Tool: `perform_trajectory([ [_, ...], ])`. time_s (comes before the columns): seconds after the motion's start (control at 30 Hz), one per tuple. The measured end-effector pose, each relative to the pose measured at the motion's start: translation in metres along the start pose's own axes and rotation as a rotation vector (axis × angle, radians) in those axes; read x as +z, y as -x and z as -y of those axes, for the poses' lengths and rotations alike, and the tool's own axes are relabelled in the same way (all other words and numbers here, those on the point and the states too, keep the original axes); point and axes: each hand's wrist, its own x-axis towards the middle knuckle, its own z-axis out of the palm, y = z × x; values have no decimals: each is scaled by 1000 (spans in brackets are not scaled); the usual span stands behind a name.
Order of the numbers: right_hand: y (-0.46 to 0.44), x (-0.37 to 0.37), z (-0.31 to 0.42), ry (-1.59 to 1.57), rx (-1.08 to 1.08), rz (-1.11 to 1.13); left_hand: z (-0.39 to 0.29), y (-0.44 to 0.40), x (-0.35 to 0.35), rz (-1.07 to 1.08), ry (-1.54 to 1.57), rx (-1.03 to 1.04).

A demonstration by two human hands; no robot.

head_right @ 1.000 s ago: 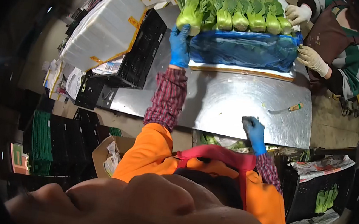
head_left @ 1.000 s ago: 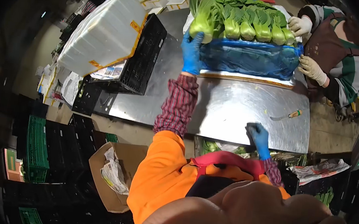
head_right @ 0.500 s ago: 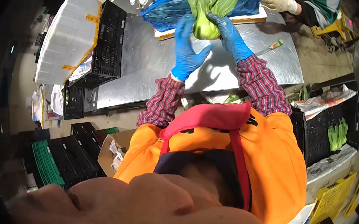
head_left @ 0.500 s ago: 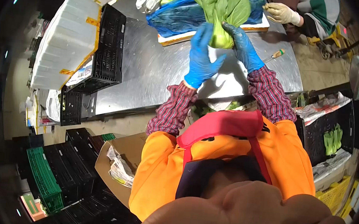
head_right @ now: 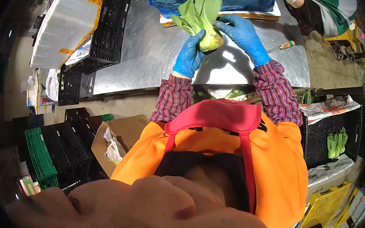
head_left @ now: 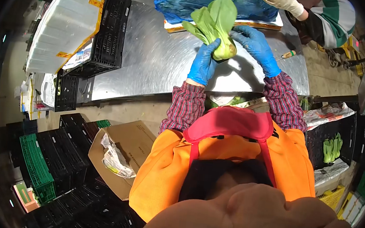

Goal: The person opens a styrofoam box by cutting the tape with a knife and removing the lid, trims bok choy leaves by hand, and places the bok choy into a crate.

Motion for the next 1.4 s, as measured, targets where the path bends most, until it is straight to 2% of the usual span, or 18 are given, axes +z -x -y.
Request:
perform_trajectory([
  [0.03, 0, 1, 3, 3, 24, -7, 2, 0, 2, -10, -102, 86],
  [0.07, -1, 4, -3, 5, 30, -8, 3, 0, 3, -10, -99, 81],
  [0.17, -9, 23, -21, -267, -7, -96, 1, 1, 8, -73, -317, 205],
  [0.2, -10, 25, -25, -267, -2, -88, 2, 0, 6, -82, -313, 206],
  [0.3, -10, 30, -32, -294, 72, -171, 4, -4, -3, -119, -176, 167],
  [0.47, -9, 29, -34, -312, 174, -176, 6, -9, -21, -182, -95, 165],
  [0.57, -12, 28, -44, -422, 146, 19, 2, -10, -33, -216, -19, 96],
  [0.7, -12, 39, -54, -533, 36, 82, -1, -21, -52, -285, 137, 82],
  [0.83, 7, 62, -72, -469, -9, 85, -18, -21, -70, -298, 369, 96],
  [1.0, 22, 72, -56, -583, -88, 20, -21, -15, -83, -360, 418, 93],
  [1.1, 23, 62, -67, -530, -104, 19, -44, -16, -126, -304, 661, 331],
  [1.13, 22, 61, -79, -456, -58, 24, -55, -9, -124, -305, 665, 349],
  [1.23, 18, 66, -90, -311, 35, 28, -80, 13, -108, 45, 710, 317],
  [1.33, 7, 69, -76, 254, 29, 246, -79, 20, -90, 94, 664, 259],
  [1.4, 0, 66, -63, 268, 1, 203, -75, 15, -87, 129, 644, 217],
])
